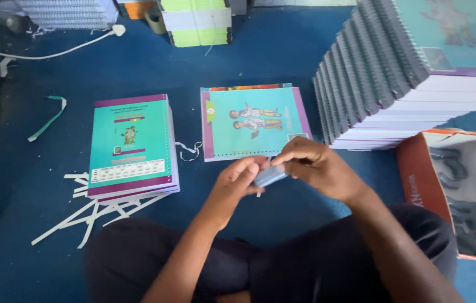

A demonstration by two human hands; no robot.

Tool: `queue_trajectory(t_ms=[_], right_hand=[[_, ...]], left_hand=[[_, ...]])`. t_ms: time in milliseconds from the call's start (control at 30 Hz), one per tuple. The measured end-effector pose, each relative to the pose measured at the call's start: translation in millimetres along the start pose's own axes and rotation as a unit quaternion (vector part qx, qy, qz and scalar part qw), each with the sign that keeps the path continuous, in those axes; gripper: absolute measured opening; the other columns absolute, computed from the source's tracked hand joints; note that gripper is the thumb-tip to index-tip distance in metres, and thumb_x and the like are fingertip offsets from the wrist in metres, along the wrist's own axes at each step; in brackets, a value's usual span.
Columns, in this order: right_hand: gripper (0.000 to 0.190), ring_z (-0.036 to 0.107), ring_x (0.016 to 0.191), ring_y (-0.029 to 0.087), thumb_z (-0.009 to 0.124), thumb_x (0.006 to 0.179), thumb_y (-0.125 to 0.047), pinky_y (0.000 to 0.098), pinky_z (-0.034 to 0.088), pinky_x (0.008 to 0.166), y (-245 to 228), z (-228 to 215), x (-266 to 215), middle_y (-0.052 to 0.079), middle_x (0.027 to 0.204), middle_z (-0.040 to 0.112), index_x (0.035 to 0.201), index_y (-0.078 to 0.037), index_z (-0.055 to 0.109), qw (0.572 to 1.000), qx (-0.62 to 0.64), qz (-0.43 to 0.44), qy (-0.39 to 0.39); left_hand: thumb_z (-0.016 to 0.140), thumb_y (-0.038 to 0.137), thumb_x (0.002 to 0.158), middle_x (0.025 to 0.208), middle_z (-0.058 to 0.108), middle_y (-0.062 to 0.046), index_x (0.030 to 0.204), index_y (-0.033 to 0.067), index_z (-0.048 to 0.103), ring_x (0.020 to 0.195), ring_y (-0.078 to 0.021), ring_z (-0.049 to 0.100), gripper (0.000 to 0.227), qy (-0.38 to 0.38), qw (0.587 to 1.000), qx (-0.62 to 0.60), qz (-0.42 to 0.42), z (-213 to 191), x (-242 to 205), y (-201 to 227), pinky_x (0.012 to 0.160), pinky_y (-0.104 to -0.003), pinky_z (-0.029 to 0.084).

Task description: The person sits on the floor and binds spiral notebooks by hand. They insert a plastic spiral coil into the pre-punched holes of a notebook, then place the finished item onto a stack. The person repeats this process for multiple notebooks.

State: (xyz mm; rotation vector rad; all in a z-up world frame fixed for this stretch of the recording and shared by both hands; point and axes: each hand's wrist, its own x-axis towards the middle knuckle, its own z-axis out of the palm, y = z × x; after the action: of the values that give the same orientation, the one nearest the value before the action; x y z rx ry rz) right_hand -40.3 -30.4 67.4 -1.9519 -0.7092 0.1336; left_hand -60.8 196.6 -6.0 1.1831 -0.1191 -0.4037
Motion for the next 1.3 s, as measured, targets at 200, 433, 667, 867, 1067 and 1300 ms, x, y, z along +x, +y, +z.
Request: queue_trajectory(t_ms=[200, 433, 667, 867, 1067, 1300], right_hand=[[0.023, 0.064, 0.080, 0.011, 0.067, 0.094, 0.000, 0.0261, 0.055, 0.071, 31, 32, 7, 0.002, 0.096, 0.069, 0.115, -0.007, 0.074, 0.994, 0.073, 0.071, 0.037], [0.022, 0.065, 0.081, 0.011, 0.068, 0.094, -0.004, 0.0262, 0.055, 0.072, 48, 42, -2, 0.003, 0.094, 0.071, 0.115, -0.003, 0.072, 0.976, 0.124, 0.151, 0.091], [0.016, 0.064, 0.081, 0.012, 0.072, 0.094, -0.010, 0.0267, 0.053, 0.071, 55, 48, 1, 0.004, 0.096, 0.066, 0.107, -0.001, 0.076, 0.983, 0.112, 0.121, 0.078], [0.016, 0.065, 0.078, 0.012, 0.072, 0.093, -0.012, 0.0271, 0.054, 0.070, 58, 48, 1, 0.005, 0.092, 0.070, 0.104, -0.003, 0.077, 0.977, 0.117, 0.156, 0.091], [0.014, 0.066, 0.077, 0.015, 0.071, 0.091, -0.008, 0.0336, 0.057, 0.073, 61, 32, 4, 0.006, 0.090, 0.075, 0.101, -0.002, 0.078, 0.884, 0.377, 0.224, 0.162], [0.012, 0.062, 0.065, 0.016, 0.073, 0.094, -0.017, 0.0348, 0.053, 0.069, 68, 17, -1, 0.002, 0.076, 0.068, 0.096, -0.006, 0.074, 0.834, 0.474, 0.220, 0.176]], left_hand=[[0.072, 0.022, 0.095, 0.100, 0.069, -0.009, 0.126, -0.0019, 0.071, 0.083, -0.0140, 0.065, 0.039, 0.018, 0.999, -0.029, -0.015, -3, 5, -18, 0.066, -0.028, 0.053], [0.078, 0.015, 0.083, 0.101, 0.072, -0.005, 0.112, 0.0008, 0.066, 0.085, -0.0095, 0.067, 0.034, 0.117, 0.992, -0.032, 0.042, -8, 21, -25, 0.066, -0.026, 0.055], [0.080, 0.012, 0.084, 0.097, 0.071, -0.010, 0.105, 0.0016, 0.063, 0.083, -0.0118, 0.067, 0.029, 0.098, 0.993, -0.032, 0.061, -11, 21, -27, 0.068, -0.027, 0.056], [0.080, 0.011, 0.084, 0.101, 0.071, -0.008, 0.107, -0.0006, 0.065, 0.089, -0.0140, 0.070, 0.030, 0.091, 0.992, -0.059, 0.056, -11, 24, -22, 0.075, -0.031, 0.061], [0.076, 0.007, 0.087, 0.100, 0.069, -0.008, 0.110, 0.0013, 0.065, 0.086, -0.0171, 0.072, 0.026, 0.100, 0.985, -0.135, 0.040, -22, 22, -16, 0.078, -0.034, 0.063], [0.073, 0.008, 0.091, 0.094, 0.068, -0.008, 0.107, 0.0048, 0.065, 0.081, -0.0185, 0.073, 0.019, 0.105, 0.975, -0.194, 0.033, -38, 22, -10, 0.076, -0.035, 0.063]])
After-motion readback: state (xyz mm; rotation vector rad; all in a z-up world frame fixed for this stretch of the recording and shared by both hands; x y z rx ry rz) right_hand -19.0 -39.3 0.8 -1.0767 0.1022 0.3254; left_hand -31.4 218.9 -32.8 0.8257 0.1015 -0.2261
